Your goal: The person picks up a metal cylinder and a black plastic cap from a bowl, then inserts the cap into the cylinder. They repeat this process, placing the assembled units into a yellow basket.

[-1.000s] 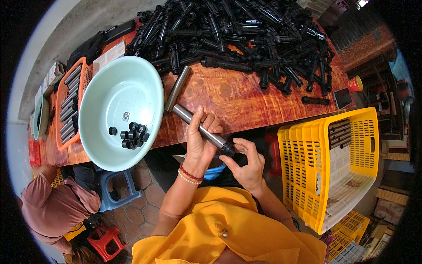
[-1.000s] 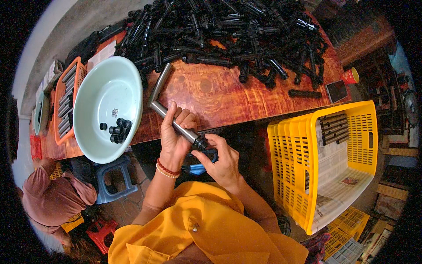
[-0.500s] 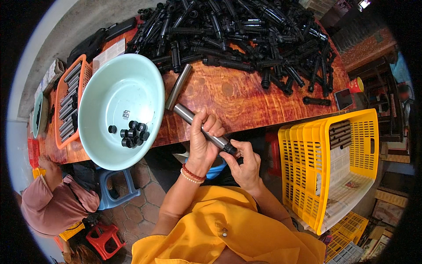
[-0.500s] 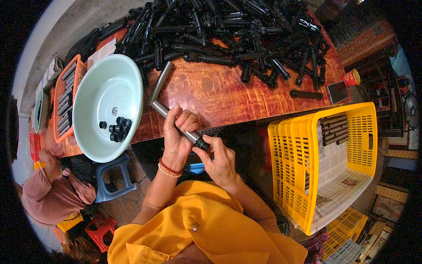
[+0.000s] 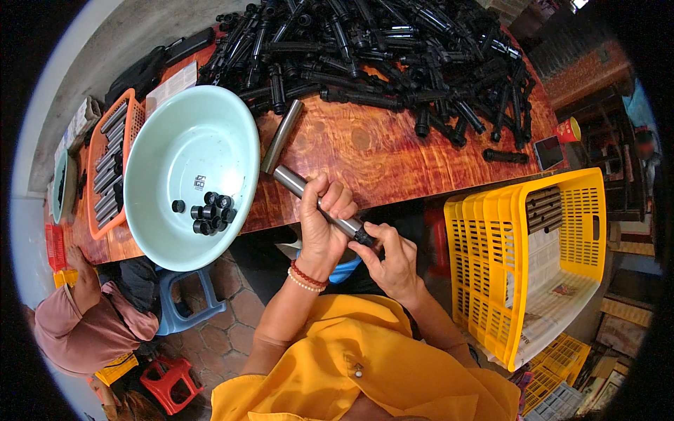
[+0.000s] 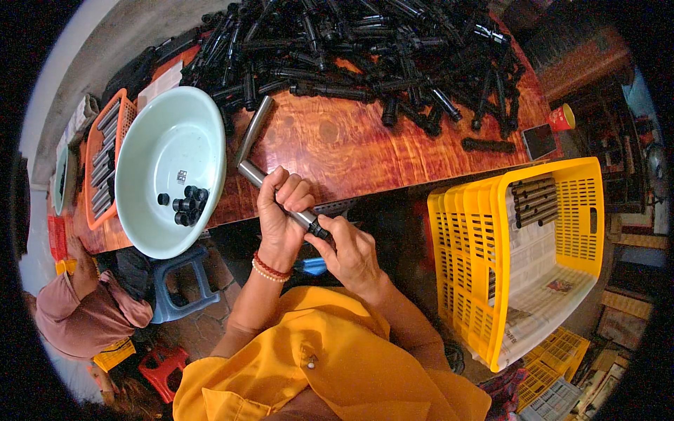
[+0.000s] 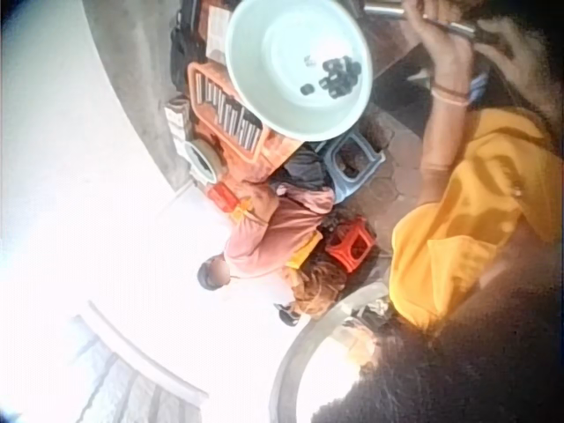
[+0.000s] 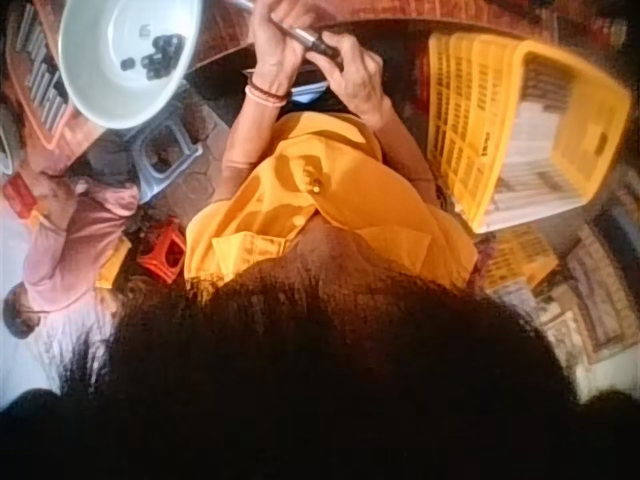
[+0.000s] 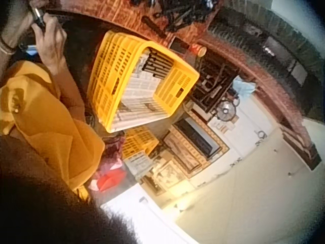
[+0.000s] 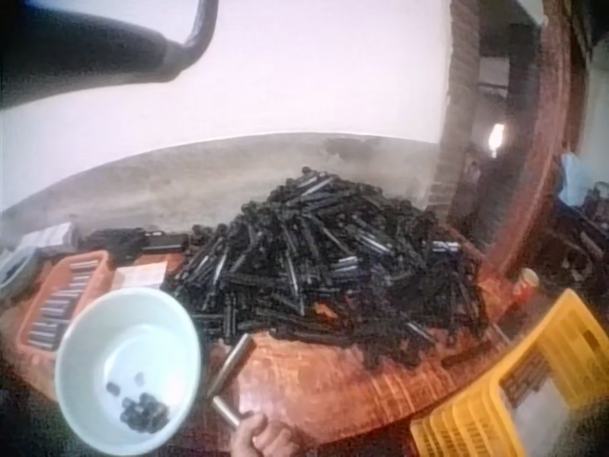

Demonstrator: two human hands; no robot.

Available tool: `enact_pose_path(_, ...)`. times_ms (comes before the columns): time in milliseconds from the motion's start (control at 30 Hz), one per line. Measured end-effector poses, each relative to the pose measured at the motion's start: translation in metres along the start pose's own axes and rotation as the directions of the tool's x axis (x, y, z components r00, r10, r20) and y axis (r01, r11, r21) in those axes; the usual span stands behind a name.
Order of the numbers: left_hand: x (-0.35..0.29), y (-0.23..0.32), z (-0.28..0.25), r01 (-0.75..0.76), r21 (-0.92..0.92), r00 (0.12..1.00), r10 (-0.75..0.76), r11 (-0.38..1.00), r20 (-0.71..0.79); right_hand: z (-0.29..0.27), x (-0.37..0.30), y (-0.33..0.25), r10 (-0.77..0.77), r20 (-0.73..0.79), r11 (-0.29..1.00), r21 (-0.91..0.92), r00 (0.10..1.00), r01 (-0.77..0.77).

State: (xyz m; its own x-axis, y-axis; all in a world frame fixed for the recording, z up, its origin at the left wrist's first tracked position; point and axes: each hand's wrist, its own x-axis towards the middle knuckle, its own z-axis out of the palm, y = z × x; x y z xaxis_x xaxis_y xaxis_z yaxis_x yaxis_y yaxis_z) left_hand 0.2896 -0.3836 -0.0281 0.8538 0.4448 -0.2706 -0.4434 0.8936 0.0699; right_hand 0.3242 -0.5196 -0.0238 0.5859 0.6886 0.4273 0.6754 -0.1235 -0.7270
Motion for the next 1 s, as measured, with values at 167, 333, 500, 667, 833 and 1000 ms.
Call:
enact_pose_path(167,-0.001,0.001,0.007,-0.002,-0.018,0.998,0.001,1.000,-0.057,-0.004,0.001,0.001,0.023,0.063,0.999,0.046,0.998,-0.026)
enact_pose_path(333,0.001,0.007,0.008,0.036,-0.115,0.999,-0.037,0.993,-0.012,-0.042,0.010,0.003,0.068,-0.126,0.996,0.068,0.990,-0.060)
enact_pose_path(500,0.003,-0.006,0.014,0.099,-0.068,0.995,-0.097,0.993,0.034,-0.043,0.020,-0.001,-0.090,-0.357,0.983,-0.184,0.930,0.024)
enact_pose_path(667,-0.005,-0.031,0.027,0.216,-0.115,0.976,-0.212,0.970,0.049,-0.003,0.049,0.001,-0.017,-0.455,0.952,0.265,0.890,0.153)
enact_pose_path(833,0.003,-0.017,0.016,0.178,-0.072,0.984,-0.177,0.981,0.010,-0.005,0.040,0.014,0.085,-0.500,0.930,0.349,0.862,0.111)
enact_pose_path(1000,0.000,-0.009,0.014,0.187,-0.078,0.982,-0.187,0.979,0.008,0.002,0.033,0.029,0.118,-0.381,0.955,0.296,0.917,0.000)
